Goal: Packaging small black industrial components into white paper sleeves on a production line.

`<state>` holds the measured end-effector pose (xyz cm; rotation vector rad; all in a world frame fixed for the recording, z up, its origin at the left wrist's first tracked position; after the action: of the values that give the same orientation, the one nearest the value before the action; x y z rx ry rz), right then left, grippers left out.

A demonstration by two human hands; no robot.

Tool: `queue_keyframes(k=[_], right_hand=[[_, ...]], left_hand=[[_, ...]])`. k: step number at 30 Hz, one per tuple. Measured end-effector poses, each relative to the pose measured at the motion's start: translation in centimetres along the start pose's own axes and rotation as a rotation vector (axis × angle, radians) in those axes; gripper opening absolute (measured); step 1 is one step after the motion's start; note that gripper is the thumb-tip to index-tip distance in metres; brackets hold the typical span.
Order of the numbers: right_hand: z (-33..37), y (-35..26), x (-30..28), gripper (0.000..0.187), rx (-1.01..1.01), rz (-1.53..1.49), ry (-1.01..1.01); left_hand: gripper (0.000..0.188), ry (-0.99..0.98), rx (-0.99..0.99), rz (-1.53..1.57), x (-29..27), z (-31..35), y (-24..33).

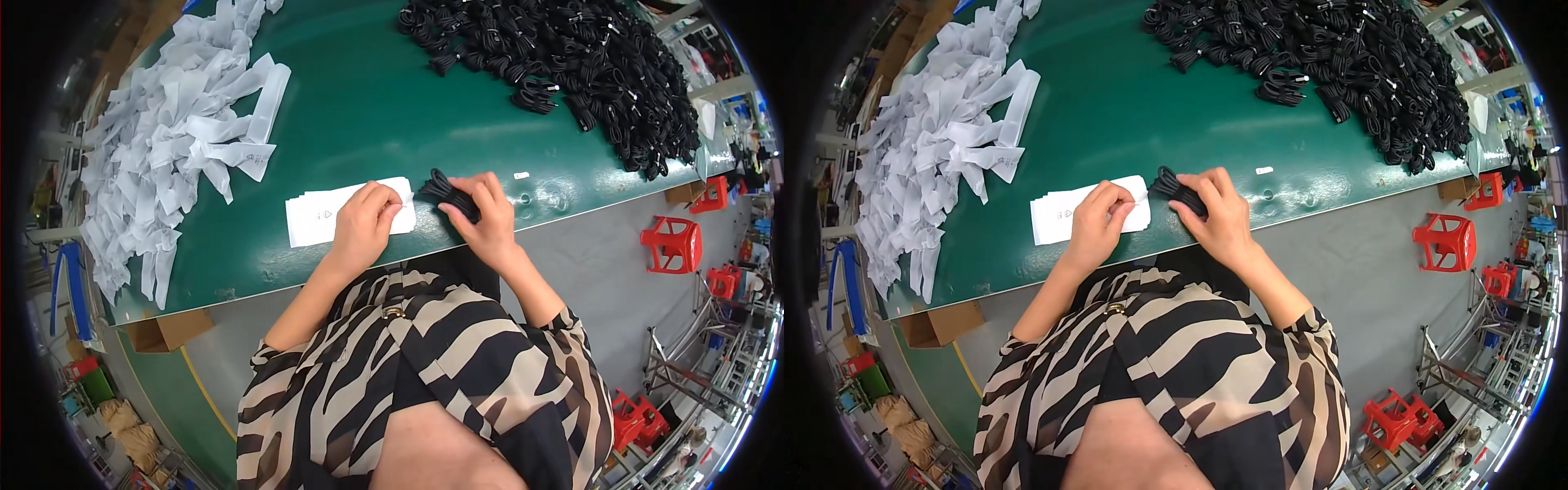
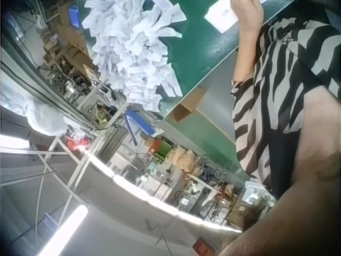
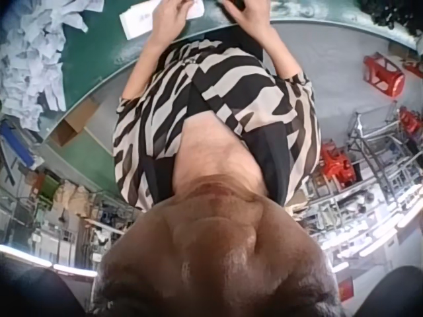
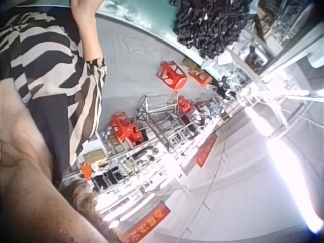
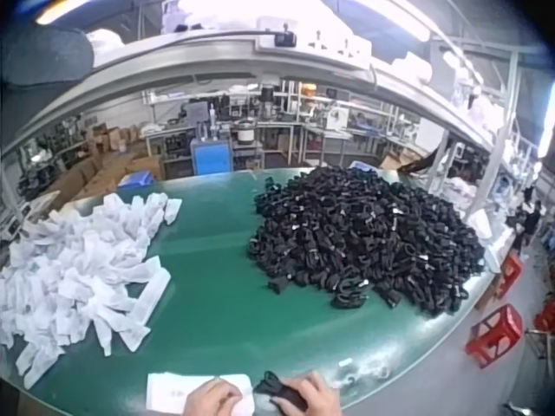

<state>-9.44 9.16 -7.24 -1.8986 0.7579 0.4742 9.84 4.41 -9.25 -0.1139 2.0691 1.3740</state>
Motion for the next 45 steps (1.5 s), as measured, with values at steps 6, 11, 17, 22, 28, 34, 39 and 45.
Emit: queue_keyframes(k=[6, 11, 17, 22, 28, 34, 39, 45], right_hand=[[0.9, -0.6, 0.7, 0.041, -0.023, 0.019, 0.052], [1.2, -0.2, 0.6, 0.04, 0.007, 0.001, 0.083], [1.4, -1.0, 0.7, 0.039, -0.015, -0.06, 0.11], [1.6, -1.5, 1.7, 0.04, -0.037, -0.046, 0.055], [1.3, -1.7, 2.1, 0.041, -0.121, 0.047, -0.146], [1.2, -0.5, 2.6, 0.038, -0.025, -0.126, -0.257], [0.4, -1.2, 2.3, 0.034, 0.013, -0.413, -0.193], [-2.9, -2.9, -0.5, 0.036, -0.144, -0.477, 0.008]], left_hand=[[0.006, 0.029, 0.028, -0.008, -0.2, -0.3, 0.5], [0.008, -0.017, 0.257, -0.281, 0.5, 0.1, 2.0], [0.007, 0.013, 0.006, -0.022, 0.1, 0.2, 0.2], [0.005, 0.059, -0.1, 0.185, -0.2, 0.1, -0.6], [0.006, 0.044, -0.045, 0.228, -0.3, 0.1, 0.0], [0.011, -0.041, 0.278, -0.017, -0.7, 0.1, 3.3], [0.014, 0.034, 0.265, -0.021, -1.7, -0.3, 4.0], [0.003, 0.122, 0.087, 0.409, -5.4, -1.8, 2.0]])
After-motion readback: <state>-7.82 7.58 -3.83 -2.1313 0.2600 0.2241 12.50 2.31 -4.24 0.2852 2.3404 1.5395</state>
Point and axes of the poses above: each hand's wrist, its own z-axis away from the middle knuckle, its own x-axis out of the palm, y = z × x, the point moved 6 cm from there along -z, towards the middle knuckle, and after that the axes turned 2 degrees about -y, right-handed, at the moved point
